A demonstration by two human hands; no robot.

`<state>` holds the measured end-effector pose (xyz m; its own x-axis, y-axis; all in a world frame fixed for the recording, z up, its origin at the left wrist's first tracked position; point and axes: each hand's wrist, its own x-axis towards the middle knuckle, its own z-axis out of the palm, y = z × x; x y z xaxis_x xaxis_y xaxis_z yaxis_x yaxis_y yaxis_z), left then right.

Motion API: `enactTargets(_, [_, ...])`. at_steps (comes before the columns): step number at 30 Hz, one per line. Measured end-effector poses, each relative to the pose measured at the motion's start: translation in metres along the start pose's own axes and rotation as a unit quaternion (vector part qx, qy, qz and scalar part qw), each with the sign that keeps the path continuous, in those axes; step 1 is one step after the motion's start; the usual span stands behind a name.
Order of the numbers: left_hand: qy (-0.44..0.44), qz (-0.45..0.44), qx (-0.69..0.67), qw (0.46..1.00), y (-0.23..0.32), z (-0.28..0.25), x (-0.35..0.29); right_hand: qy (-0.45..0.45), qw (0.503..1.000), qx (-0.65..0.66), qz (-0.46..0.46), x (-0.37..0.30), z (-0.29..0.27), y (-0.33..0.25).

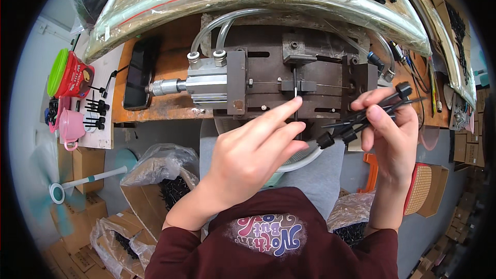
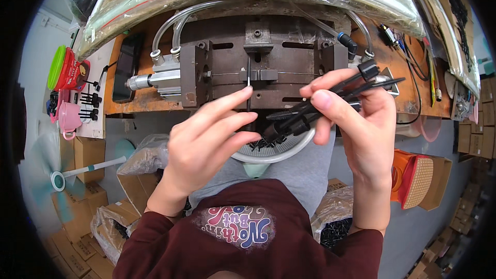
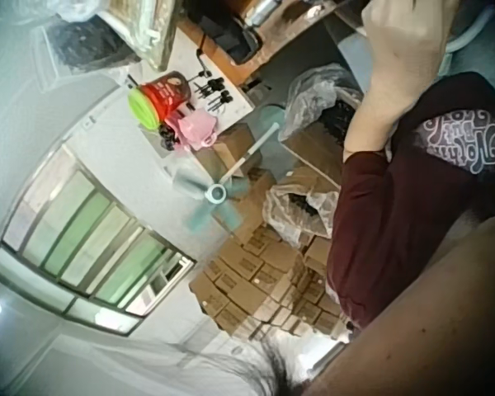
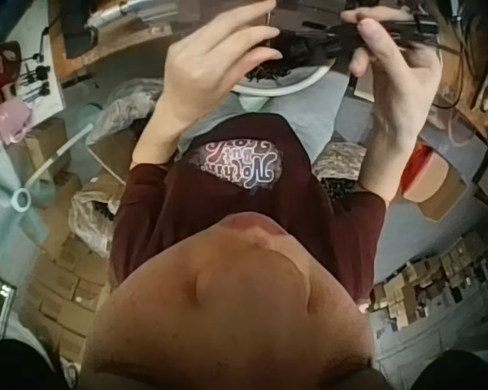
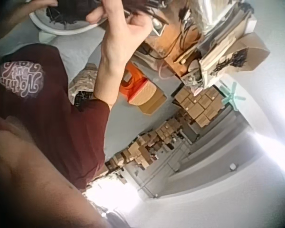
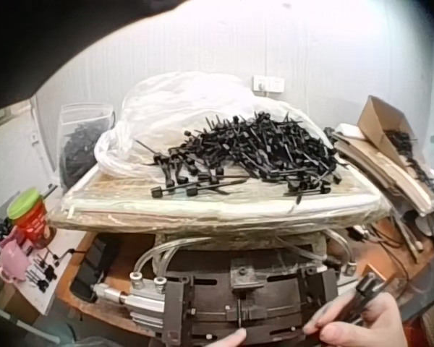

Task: Manually assemble black plastic components using a pneumatic jig or fixture.

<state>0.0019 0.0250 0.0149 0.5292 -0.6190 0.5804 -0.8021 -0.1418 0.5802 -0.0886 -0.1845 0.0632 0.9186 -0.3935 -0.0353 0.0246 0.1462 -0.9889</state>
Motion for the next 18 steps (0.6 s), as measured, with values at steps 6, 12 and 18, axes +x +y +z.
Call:
enactTargets(6, [-0.047,0.025,0.146,0.988,-0.005,0.020,0.004,0.003,0.999,0.044,0.000,-0.008,-0.001,0.010])
enactTargets(12, [-0.059,0.018,0.145,0.988,-0.007,0.019,0.010,0.022,0.998,0.064,0.004,-0.010,-0.003,0.013])
enactTargets(18, [-0.015,0.004,0.035,0.999,-0.006,0.014,0.009,0.026,0.996,0.083,0.011,-0.009,0.001,0.014])
